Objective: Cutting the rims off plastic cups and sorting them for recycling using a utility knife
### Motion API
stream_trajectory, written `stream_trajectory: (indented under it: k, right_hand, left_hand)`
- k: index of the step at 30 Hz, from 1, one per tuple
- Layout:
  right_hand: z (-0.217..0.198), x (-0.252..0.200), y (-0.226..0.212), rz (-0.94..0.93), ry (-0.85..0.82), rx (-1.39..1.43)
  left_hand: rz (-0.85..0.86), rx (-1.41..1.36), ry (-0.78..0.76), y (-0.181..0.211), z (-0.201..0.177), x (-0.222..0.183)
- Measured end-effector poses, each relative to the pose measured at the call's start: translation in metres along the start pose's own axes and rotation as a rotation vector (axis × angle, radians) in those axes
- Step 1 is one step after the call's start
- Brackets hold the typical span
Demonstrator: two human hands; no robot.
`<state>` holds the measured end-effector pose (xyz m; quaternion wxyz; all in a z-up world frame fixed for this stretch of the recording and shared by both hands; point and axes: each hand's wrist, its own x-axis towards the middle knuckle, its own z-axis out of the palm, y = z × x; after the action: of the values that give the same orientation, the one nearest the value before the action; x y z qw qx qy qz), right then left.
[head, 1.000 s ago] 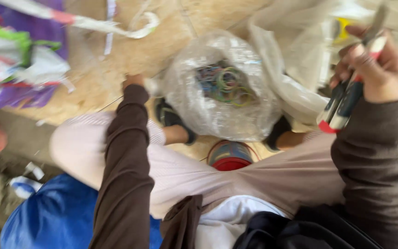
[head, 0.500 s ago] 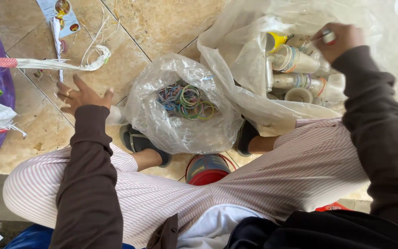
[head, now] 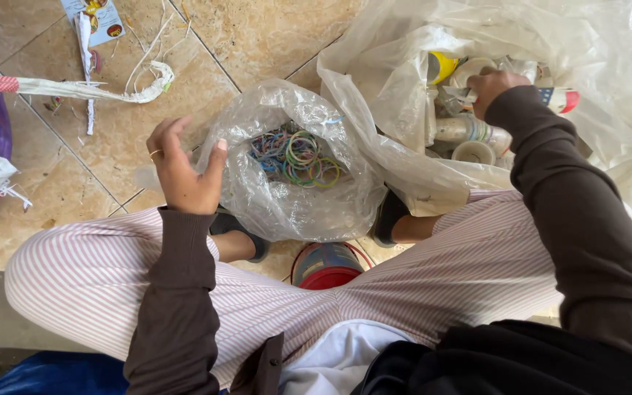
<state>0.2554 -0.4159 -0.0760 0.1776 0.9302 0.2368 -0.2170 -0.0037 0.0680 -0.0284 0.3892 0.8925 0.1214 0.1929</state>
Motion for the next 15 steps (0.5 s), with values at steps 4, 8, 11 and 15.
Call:
stream_trajectory:
  k: [4,8,11,15]
  right_hand:
    - [-0.010,-0.024,0.016,0.093,-0.096,-0.057]
    - [-0.018,-0.046,0.034,0.115,-0.097,-0.101]
    - [-0.034,-0.065,0.046,0.185,0.026,0.060]
    - [-0.058,-0.109,0.018,0.072,0.412,0.599]
  left_hand:
    - [0.100,-0.003,-0.014,0.002,0.006,-0.003]
    - [0.203,-0.040,-0.012,0.008,0.019,-0.003]
    - [0.191,-0.101,-0.116,0.034,0.050,-0.017]
    - [0.175,-0.250,-0.227,0.102,0.125,-0.038]
